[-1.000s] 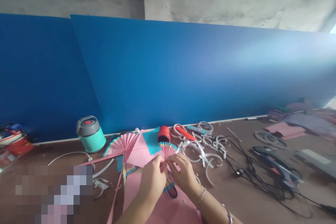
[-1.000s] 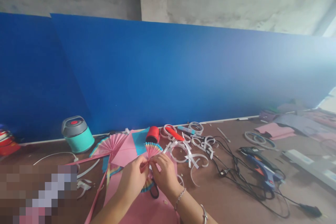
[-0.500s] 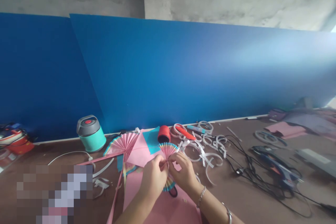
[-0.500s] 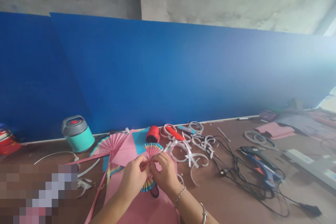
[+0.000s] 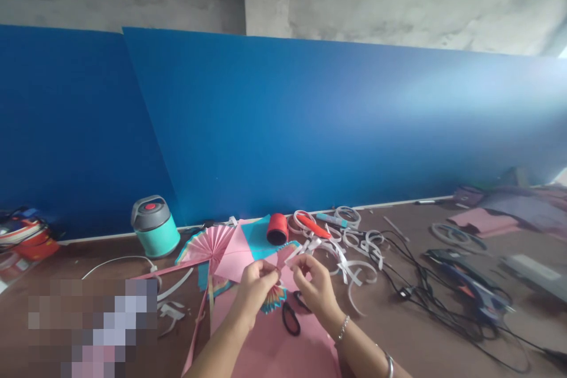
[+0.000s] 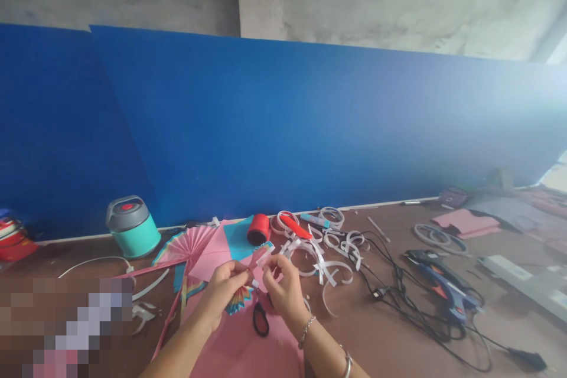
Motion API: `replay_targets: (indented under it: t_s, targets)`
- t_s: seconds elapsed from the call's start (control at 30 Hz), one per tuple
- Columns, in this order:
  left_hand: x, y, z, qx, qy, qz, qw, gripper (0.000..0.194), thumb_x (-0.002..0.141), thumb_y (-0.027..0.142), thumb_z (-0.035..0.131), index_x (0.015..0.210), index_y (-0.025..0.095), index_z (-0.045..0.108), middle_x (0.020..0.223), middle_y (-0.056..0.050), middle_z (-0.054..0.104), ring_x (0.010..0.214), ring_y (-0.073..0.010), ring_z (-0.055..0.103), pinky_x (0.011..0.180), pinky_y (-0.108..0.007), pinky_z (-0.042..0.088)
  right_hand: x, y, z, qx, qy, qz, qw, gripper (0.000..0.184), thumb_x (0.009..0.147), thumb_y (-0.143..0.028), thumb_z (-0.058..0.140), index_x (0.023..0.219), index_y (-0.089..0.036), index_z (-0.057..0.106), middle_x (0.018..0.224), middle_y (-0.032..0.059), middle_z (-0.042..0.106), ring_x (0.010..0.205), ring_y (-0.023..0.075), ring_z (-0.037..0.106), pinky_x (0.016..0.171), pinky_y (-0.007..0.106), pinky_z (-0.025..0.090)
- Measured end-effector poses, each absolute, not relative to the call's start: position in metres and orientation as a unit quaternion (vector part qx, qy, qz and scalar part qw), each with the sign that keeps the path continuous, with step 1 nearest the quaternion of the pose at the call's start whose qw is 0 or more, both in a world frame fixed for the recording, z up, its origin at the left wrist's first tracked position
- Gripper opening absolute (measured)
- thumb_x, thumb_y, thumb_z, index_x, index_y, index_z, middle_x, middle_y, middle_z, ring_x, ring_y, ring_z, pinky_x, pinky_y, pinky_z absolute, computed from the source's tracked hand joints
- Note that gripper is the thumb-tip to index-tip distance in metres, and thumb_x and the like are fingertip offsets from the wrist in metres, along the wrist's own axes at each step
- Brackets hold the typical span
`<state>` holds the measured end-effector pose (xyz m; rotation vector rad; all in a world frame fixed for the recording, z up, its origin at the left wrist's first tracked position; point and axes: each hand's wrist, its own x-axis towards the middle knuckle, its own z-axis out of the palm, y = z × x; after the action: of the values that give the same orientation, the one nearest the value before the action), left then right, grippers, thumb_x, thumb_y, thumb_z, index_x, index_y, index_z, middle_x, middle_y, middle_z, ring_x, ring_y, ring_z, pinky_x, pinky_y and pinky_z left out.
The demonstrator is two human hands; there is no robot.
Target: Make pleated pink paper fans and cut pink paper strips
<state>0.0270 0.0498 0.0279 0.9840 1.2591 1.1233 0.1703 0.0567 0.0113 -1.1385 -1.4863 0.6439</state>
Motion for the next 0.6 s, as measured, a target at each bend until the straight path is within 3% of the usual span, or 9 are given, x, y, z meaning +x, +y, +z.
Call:
replay_targets:
  t_s: [0.23,0.33,0.5,0.6]
  targets:
    - [0.015,0.058,0.028,0.313,0.522,0.515,0.603,0.03,0.055,0.027,0.07,0.08,0.014,0.062,0.047,0.006,0.053,0.038,-0.0059,0.043,0.038,-0.016,0.028,0.188,0.076,0.005,-0.471,-0.405,0.378,0.687,0.028,0.072,-0.043,0.064,0.063,-0.017,0.055,0.057,-0.0027,0.052,0.053,0.0108,0.045,0.052,0.022,0.037]
    - [0.011,0.062,0.026,0.3,0.514,0.535,0.6,0.024,0.056,0.03,0.07,0.072,0.014,0.061,0.042,0.008,0.047,0.033,-0.0048,0.037,0.034,-0.017,0.021,0.199,0.084,0.003,-0.479,-0.306,0.384,0.728,0.028,0.067,-0.043,0.068,0.064,-0.017,0.056,0.056,-0.0029,0.053,0.05,0.0102,0.045,0.048,0.022,0.035]
    - [0.011,0.066,0.028,0.28,0.497,0.57,0.592,0.024,0.059,0.034,0.071,0.064,0.016,0.056,0.045,0.007,0.049,0.038,-0.0054,0.042,0.037,-0.017,0.026,0.208,0.089,-0.001,-0.546,-0.323,0.374,0.677,0.039,0.074,-0.051,0.059,0.058,-0.016,0.055,0.051,-0.0014,0.051,0.046,0.0108,0.044,0.045,0.024,0.035]
    - [0.011,0.065,0.029,0.256,0.495,0.58,0.594,0.024,0.061,0.033,0.071,0.074,0.016,0.059,0.051,0.005,0.054,0.042,-0.0069,0.046,0.041,-0.018,0.031,0.201,0.084,-0.004,-0.54,-0.458,0.286,0.646,0.026,0.076,-0.041,0.059,0.085,-0.016,0.06,0.071,0.0021,0.06,0.055,0.0138,0.051,0.049,0.026,0.041]
